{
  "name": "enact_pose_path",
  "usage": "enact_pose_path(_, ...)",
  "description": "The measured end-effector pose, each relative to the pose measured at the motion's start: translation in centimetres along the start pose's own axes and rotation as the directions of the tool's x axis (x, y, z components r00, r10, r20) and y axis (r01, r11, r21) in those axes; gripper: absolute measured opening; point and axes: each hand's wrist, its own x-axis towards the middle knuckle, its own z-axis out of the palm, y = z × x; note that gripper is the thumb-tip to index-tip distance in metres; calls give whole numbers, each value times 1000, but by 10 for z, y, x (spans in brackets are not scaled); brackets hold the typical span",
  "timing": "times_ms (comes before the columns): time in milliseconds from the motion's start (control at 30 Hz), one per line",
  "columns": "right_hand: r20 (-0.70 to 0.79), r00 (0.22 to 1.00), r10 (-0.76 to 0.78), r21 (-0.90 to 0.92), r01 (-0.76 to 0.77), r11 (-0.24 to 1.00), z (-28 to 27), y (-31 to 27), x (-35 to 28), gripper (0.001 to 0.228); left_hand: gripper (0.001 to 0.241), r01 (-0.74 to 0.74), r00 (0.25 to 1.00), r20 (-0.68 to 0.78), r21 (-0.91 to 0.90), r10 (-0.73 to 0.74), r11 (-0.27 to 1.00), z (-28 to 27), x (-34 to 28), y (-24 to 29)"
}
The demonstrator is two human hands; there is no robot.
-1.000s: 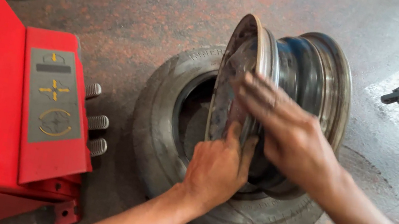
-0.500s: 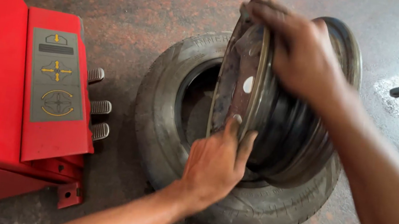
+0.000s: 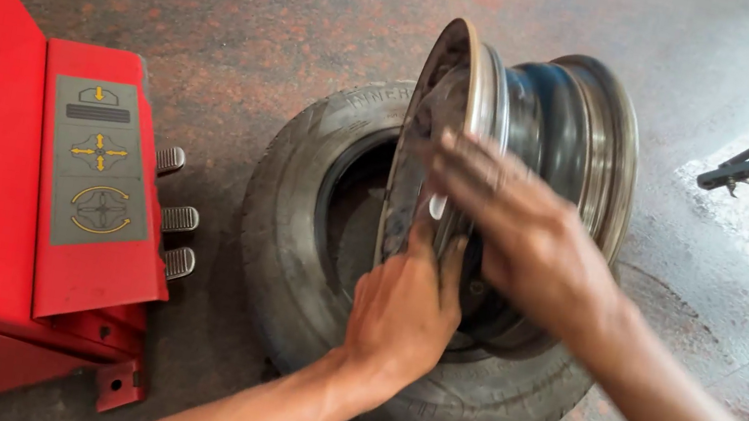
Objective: The person scrubs a metal wheel rim with a small abrasive pad, rotating the rim to clean the inner barrel and outer edges. The rim is held over a tire on the floor in a workshop setting.
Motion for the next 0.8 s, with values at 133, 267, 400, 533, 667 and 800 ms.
enact_pose_path(133,34,977,211,149,-214,965,-4,50,59,50,49,-23,999,26,49,22,999,-2,0,-1)
enact_pose_path(267,-38,998,49,52,-47,998,-4,-4,10,53,58,-16,988,154,63,6,998,-12,1,-1)
enact_pose_path(400,-1,989,145,67,-145,987,-1,20,34,55,50,-41,996,78,75,35,996,-6,2,-4)
enact_pose_path(533,277,795,539,98,-582,808,-4,26,57,59,46,-77,987,147,106,60,991,-12,-1,-7)
enact_pose_path(667,-81,997,-16,25,18,1000,-6,-7,19,54,49,-82,992,109,94,71,992,-9,2,-4)
enact_pose_path(800,102,952,287,77,-295,952,0,34,50,57,47,-78,987,148,71,67,994,-10,0,-8)
